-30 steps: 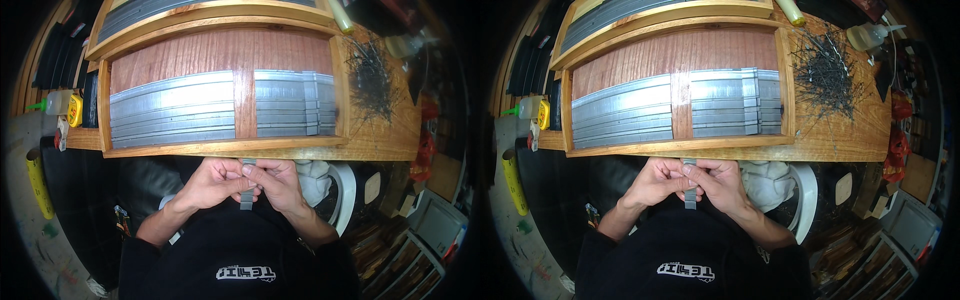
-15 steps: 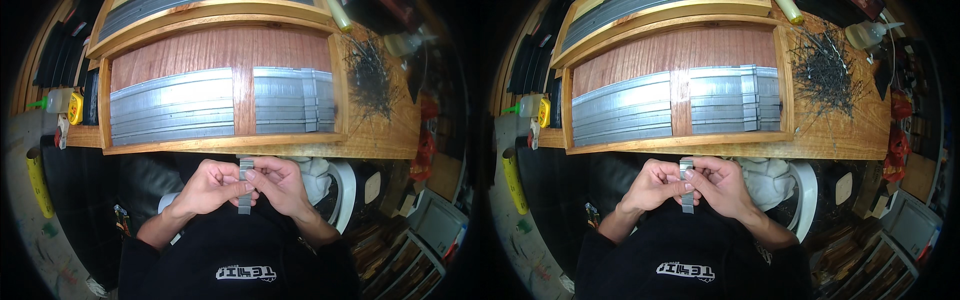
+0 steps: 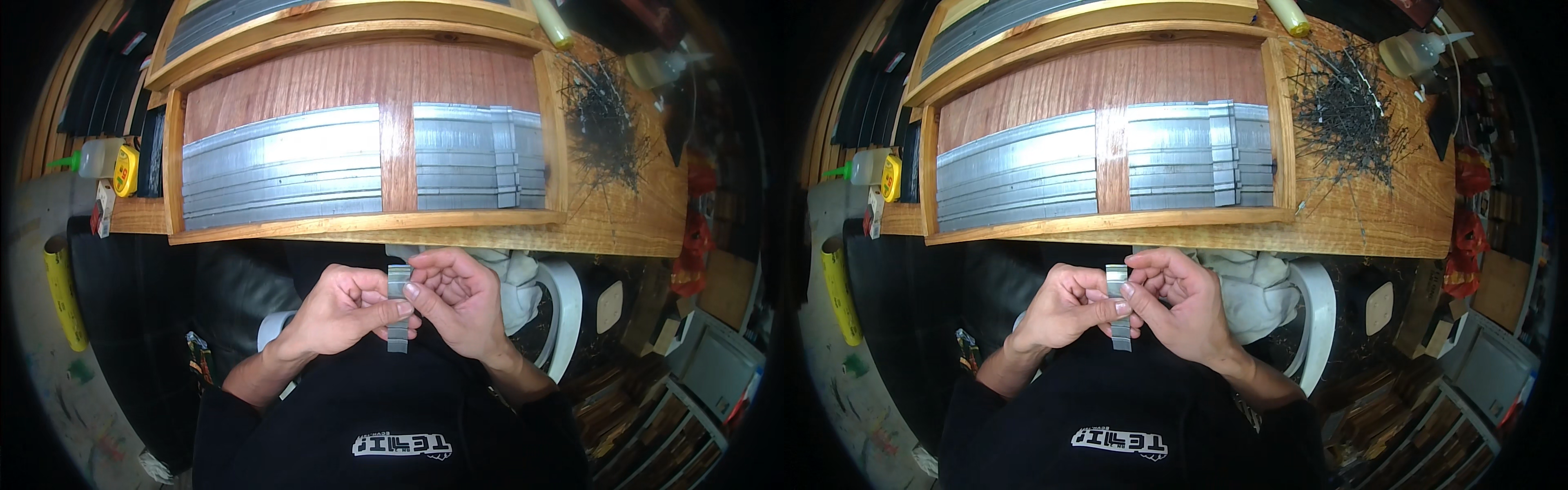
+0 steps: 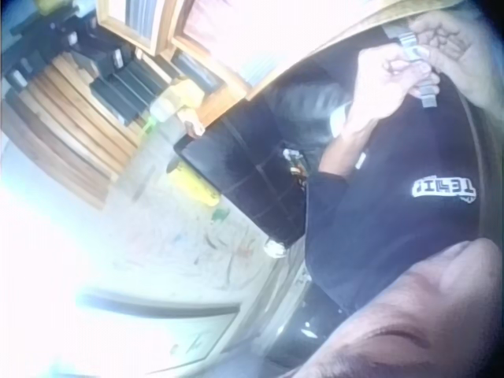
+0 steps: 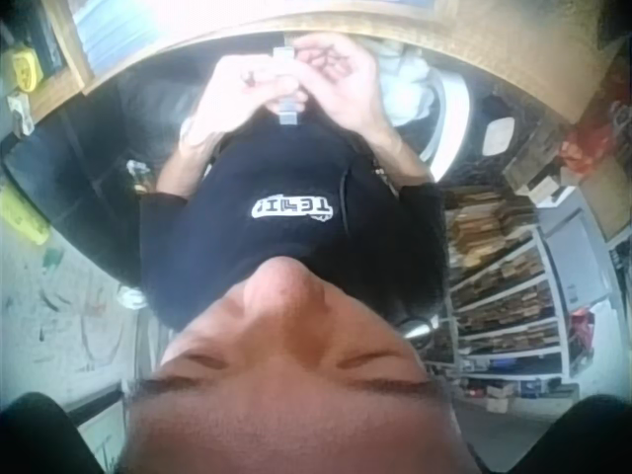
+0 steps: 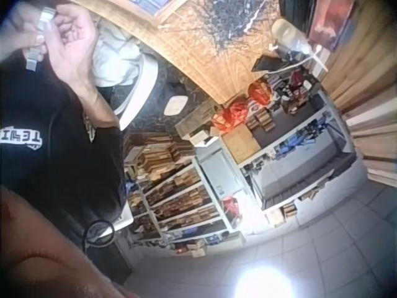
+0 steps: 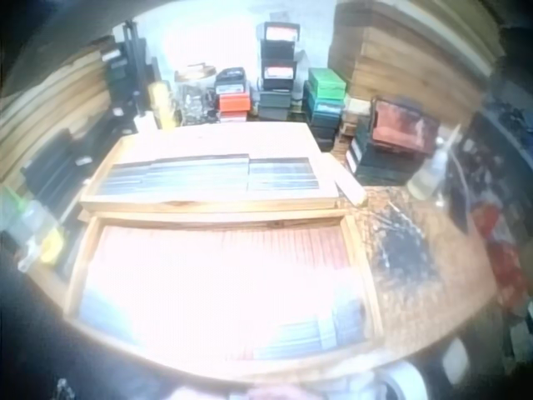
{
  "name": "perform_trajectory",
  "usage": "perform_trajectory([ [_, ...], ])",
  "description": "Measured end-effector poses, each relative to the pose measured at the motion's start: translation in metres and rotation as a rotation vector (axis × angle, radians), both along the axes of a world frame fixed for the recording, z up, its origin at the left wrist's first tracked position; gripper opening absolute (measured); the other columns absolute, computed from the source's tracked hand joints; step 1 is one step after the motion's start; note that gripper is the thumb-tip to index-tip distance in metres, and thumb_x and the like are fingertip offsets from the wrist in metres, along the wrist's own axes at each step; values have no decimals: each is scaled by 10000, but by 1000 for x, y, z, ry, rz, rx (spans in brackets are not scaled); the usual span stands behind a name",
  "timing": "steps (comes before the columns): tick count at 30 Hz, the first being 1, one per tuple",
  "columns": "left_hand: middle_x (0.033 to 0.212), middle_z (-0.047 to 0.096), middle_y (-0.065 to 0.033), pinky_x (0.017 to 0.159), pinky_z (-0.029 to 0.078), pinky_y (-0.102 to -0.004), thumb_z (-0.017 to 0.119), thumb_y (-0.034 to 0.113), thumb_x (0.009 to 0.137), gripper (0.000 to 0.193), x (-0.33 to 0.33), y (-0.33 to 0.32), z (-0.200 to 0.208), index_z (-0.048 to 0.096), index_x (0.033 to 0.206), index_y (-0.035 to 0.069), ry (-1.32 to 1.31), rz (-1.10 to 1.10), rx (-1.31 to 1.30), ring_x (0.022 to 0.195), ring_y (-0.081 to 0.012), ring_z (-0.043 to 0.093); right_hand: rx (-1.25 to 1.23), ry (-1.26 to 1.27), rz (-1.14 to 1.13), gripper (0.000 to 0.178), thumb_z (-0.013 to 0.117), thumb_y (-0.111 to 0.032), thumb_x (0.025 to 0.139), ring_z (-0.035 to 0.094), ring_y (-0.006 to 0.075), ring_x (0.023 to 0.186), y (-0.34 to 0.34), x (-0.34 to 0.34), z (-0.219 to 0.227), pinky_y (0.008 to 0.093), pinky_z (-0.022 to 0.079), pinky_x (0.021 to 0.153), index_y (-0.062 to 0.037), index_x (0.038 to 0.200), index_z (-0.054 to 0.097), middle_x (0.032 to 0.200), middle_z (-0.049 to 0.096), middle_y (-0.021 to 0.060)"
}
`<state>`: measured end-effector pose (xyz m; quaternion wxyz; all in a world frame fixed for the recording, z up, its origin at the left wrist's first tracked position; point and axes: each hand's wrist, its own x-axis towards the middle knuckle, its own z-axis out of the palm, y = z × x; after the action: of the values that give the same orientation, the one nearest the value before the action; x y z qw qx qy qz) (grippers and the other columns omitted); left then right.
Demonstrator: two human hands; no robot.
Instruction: The person repeatedly picks up small rectangular metal pieces from a wooden tray and joins them by hand, then places the assembled pieces back into the tray. The process is repeated multiple times with consistent hand motions.
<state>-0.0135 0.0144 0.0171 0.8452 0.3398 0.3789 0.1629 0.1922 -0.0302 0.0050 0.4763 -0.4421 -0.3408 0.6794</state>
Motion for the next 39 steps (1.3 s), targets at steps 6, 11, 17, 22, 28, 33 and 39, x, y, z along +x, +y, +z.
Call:
perform_trajectory([
  [6,980,790,-120,719,638,-270,701,99,1025,184,1,-5,-1,724,1164,-19,-23,24,12,882,-180,780,4,15,-3,270,668,94,977,664,86,854,-2,1,-3,211,563,741,75,1237,599,990,679,101],
  [11,978,790,-119,718,637,-271,702,103,1025,187,3,-4,0,723,1168,-17,-23,22,3,887,-181,780,15,12,-13,267,670,93,975,665,85,856,-3,1,-3,210,563,743,78,1232,602,993,681,102],
  [17,978,792,-108,710,624,-257,704,117,1026,193,2,-4,0,725,1174,-6,-15,5,11,889,-171,778,26,-7,-9,258,687,86,966,664,84,878,-3,2,-4,212,560,766,75,1211,608,1016,685,100],
  [22,978,793,-102,709,621,-252,702,121,1028,195,3,-4,1,725,1178,-1,-21,4,-7,888,-167,778,56,-19,-38,257,709,64,955,659,75,801,-2,0,-7,201,556,673,72,1192,610,969,679,96],
  [28,976,793,-103,707,620,-252,704,121,1028,189,2,-4,0,726,1171,0,-23,3,0,888,-168,778,40,6,-33,248,705,64,958,656,71,810,-2,0,-6,202,556,686,67,1186,606,970,678,92],
  [33,977,792,-105,704,620,-253,704,118,1027,179,2,-4,1,727,1161,1,-25,4,-3,887,-170,778,42,1,-33,245,704,63,959,657,69,812,-2,0,-6,200,556,688,66,1184,606,969,680,90],
  [39,977,791,-105,713,625,-259,702,113,1027,178,1,-5,2,725,1162,-1,-31,16,2,886,-169,777,41,2,-37,246,705,61,961,661,71,814,-2,-1,-5,200,558,690,67,1185,604,976,686,95],
])
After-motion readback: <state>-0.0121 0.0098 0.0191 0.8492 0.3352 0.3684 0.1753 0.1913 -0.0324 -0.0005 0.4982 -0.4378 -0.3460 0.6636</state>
